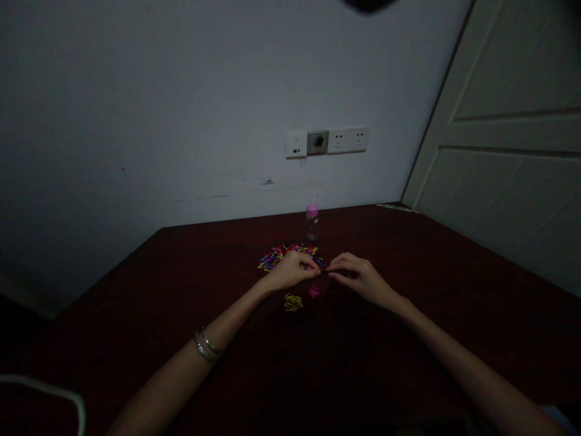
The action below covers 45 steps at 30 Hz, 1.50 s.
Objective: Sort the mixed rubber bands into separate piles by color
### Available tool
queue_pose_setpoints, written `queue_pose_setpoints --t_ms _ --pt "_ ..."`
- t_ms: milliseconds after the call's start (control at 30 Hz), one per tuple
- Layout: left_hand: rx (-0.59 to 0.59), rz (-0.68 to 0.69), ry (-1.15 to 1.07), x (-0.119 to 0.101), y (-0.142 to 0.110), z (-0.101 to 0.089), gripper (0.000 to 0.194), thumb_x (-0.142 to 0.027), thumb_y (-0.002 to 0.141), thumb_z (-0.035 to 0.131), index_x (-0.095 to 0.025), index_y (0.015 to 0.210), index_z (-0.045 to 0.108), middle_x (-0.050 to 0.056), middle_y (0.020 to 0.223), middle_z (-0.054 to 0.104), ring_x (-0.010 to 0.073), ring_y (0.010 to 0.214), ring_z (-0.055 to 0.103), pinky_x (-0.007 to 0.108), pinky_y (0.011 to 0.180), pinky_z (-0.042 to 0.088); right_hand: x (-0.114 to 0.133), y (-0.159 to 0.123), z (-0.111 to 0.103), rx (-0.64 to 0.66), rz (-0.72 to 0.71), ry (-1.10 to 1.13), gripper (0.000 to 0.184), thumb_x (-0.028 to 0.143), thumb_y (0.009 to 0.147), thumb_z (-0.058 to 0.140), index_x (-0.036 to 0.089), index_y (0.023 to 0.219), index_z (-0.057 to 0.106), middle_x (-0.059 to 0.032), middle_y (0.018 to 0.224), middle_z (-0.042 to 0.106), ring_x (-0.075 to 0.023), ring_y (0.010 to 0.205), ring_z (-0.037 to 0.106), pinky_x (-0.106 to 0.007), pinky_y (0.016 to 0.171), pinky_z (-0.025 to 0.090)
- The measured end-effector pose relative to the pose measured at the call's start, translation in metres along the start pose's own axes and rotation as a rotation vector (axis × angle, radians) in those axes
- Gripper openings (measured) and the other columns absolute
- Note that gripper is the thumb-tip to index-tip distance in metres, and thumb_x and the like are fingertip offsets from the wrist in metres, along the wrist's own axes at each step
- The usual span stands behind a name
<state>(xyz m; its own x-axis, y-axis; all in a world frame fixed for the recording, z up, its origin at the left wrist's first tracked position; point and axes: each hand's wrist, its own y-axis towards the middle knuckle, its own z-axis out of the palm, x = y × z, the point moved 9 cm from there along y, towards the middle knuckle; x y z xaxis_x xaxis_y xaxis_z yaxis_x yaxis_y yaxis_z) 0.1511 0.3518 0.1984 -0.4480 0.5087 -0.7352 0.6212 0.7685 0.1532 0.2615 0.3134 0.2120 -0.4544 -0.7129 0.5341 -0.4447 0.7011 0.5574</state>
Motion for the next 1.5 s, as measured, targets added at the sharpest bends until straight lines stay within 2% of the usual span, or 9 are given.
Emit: queue_pose_setpoints --t_ms 133,433,533,733,933,1233,1500 --pt "0.029 0.002 0.01 -0.002 -0.003 0.002 0.018 -0.021 0.073 0.056 -0.012 0.079 0.071 0.003 0.069 0.065 0.0102 0.061 0.051 0.02 0.055 0.036 -0.001 0.0 0.001 0.017 0.005 -0.008 0.015 0.027 0.081 0.056 0.022 0.093 0.064 -0.0051 0.089 0.062 -0.0174 0.084 0.056 -0.033 0.073 0.047" --pt "0.059 -0.005 0.013 -0.003 -0.005 0.002 0.02 -0.024 0.073 0.058 -0.012 0.083 0.071 0.001 0.063 0.061 0.0085 0.056 0.046 0.019 0.051 0.032 -0.002 -0.002 0.004 0.078 -0.006 -0.017 0.011 0.027 0.081 0.055 0.022 0.085 0.064 -0.0048 0.089 0.06 -0.017 0.086 0.055 -0.032 0.075 0.046" --pt "0.004 -0.056 0.029 0.008 -0.005 -0.011 0.023 -0.027 0.073 0.058 -0.012 0.085 0.07 0.0 0.061 0.06 0.0079 0.052 0.044 0.019 0.049 0.031 -0.01 -0.006 0.005 0.138 0.023 -0.104 0.01 0.026 0.08 0.056 0.023 0.084 0.065 -0.0057 0.096 0.058 -0.0193 0.093 0.053 -0.036 0.08 0.045" --pt "-0.153 -0.159 0.04 0.046 -0.006 -0.052 0.027 -0.032 0.072 0.059 -0.01 0.084 0.07 0.005 0.069 0.066 0.0104 0.056 0.051 0.02 0.051 0.036 -0.024 -0.016 0.013 0.295 0.11 -0.22 0.009 0.028 0.076 0.058 0.023 0.08 0.064 -0.0055 0.104 0.052 -0.0214 0.097 0.049 -0.038 0.08 0.045" --pt "-0.205 -0.193 -0.014 0.066 -0.009 -0.071 0.022 -0.026 0.07 0.059 -0.009 0.08 0.071 0.008 0.076 0.069 0.0136 0.066 0.058 0.023 0.062 0.043 -0.019 -0.018 0.021 0.353 0.091 -0.203 0.01 0.027 0.077 0.057 0.023 0.082 0.064 -0.0052 0.104 0.052 -0.0205 0.097 0.048 -0.036 0.08 0.044" --pt "-0.178 -0.211 0.013 0.071 -0.009 -0.07 0.02 -0.024 0.069 0.06 -0.01 0.077 0.07 0.007 0.072 0.068 0.0125 0.063 0.057 0.021 0.058 0.042 -0.021 -0.02 0.02 0.363 0.113 -0.186 0.013 0.03 0.075 0.059 0.023 0.083 0.065 -0.0059 0.105 0.052 -0.0214 0.096 0.049 -0.037 0.078 0.045" --pt "-0.072 -0.171 0.046 0.079 -0.013 -0.064 0.017 -0.02 0.067 0.057 -0.01 0.075 0.069 0.003 0.066 0.064 0.0101 0.059 0.052 0.02 0.056 0.039 -0.014 -0.015 0.013 0.274 0.085 -0.159 0.013 0.029 0.079 0.054 0.022 0.082 0.065 -0.0059 0.099 0.055 -0.0203 0.092 0.053 -0.038 0.079 0.045"
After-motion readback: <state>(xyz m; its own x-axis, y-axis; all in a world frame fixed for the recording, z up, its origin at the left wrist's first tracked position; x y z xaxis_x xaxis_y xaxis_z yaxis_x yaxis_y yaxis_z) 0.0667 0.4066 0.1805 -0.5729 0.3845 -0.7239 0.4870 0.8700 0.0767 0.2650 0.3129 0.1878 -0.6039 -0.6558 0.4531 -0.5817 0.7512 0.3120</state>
